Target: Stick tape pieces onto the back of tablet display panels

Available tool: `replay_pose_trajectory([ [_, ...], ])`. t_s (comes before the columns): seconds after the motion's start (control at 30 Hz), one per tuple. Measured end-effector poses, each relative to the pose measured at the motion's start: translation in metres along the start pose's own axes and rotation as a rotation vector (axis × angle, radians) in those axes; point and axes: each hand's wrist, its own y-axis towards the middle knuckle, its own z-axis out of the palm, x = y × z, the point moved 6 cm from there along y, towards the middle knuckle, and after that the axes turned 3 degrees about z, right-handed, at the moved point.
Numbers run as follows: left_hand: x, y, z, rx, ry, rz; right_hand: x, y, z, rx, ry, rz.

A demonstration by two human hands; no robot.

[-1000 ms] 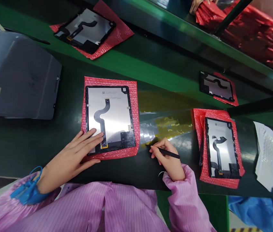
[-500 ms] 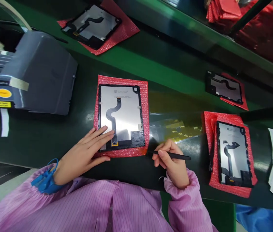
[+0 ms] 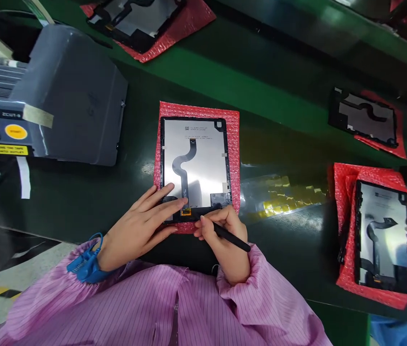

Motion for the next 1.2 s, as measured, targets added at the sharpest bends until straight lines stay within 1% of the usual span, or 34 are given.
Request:
replay_pose_trajectory([
  [0.27,0.0002,0.0024,-0.0018,0.014,0.001,-0.031,-0.0008,0.0023,0.0066,-0.004,0.002,-0.002],
  [0.47,-0.0004,0.003,-0.003,0.011,0.004,-0.023,-0.001,0.0023,0.0069,-0.004,-0.014,0.007],
  [0.87,0.0002,0.0022,-0.0023,0.016,-0.031,-0.038,0.0035,0.0042,0.0074,-0.027,-0.052,-0.032],
  [1.1,0.0017,0.0021,-0.0013,0.018,-0.066,-0.046,0.0048,0.0039,0.006,-0.052,-0.136,0.011],
  [1.2,0.0008,0.003,-0.002,0.016,-0.058,-0.009,0.005,0.0034,0.0053,-0.062,-0.178,0.008],
])
